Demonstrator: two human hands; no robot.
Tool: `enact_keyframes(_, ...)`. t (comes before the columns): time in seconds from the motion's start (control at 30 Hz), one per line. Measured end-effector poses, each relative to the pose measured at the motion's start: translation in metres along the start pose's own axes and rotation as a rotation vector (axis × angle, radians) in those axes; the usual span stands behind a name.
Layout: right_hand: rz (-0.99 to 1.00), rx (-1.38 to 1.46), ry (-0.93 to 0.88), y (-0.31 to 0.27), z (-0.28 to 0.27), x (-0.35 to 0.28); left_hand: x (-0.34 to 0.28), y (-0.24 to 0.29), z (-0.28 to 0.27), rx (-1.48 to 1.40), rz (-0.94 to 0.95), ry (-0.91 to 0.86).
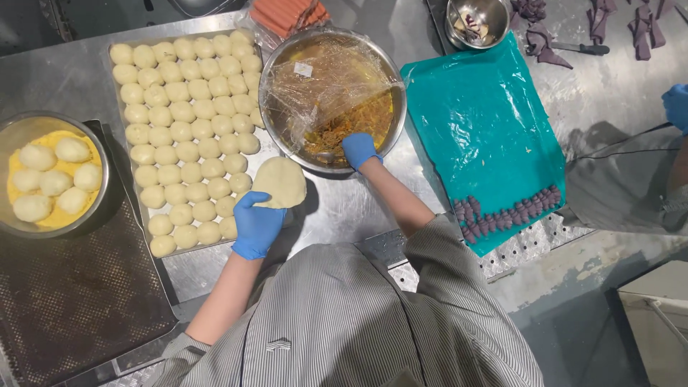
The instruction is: Filling dough balls with a savory mixture and shaping them into buns.
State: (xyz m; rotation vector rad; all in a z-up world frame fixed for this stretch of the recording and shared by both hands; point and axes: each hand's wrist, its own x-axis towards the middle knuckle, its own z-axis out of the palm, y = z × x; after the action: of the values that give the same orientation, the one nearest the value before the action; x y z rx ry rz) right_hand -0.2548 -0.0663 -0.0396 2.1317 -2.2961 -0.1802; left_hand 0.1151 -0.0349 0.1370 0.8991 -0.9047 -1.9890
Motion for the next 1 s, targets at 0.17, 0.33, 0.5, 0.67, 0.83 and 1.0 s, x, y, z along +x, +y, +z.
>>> enact_keyframes(0.17, -0.127, -0.12, -0.003, 0.003, -0.061, -0.018, 0.002, 0.008, 0.007, -0.829, -0.318, 0.004)
enact_keyframes(0.33, -0.042, 0.178, 0.019, 0.006, -0.142, -0.037, 0.018, -0.019, -0.021, -0.141, -0.013, -0.032)
enact_keyframes(0.5, -0.037, 0.135, 0.251, 0.005, -0.106, -0.04, 0.014, 0.026, 0.016, -0.726, -0.312, 0.009)
enact_keyframes(0.67, -0.073, 0.242, 0.128, 0.0, -0.13, -0.052, 0.012, 0.01, 0.005, -0.771, -0.336, 0.008)
enact_keyframes(0.83, -0.154, 0.288, 0.016, 0.0, -0.126, -0.067, 0.02, -0.022, -0.026, -0.601, -0.227, 0.025)
enact_keyframes(1.0, -0.141, 0.352, -0.047, 0.002, -0.13, -0.07, 0.016, 0.002, -0.003, -0.199, 0.003, 0.077)
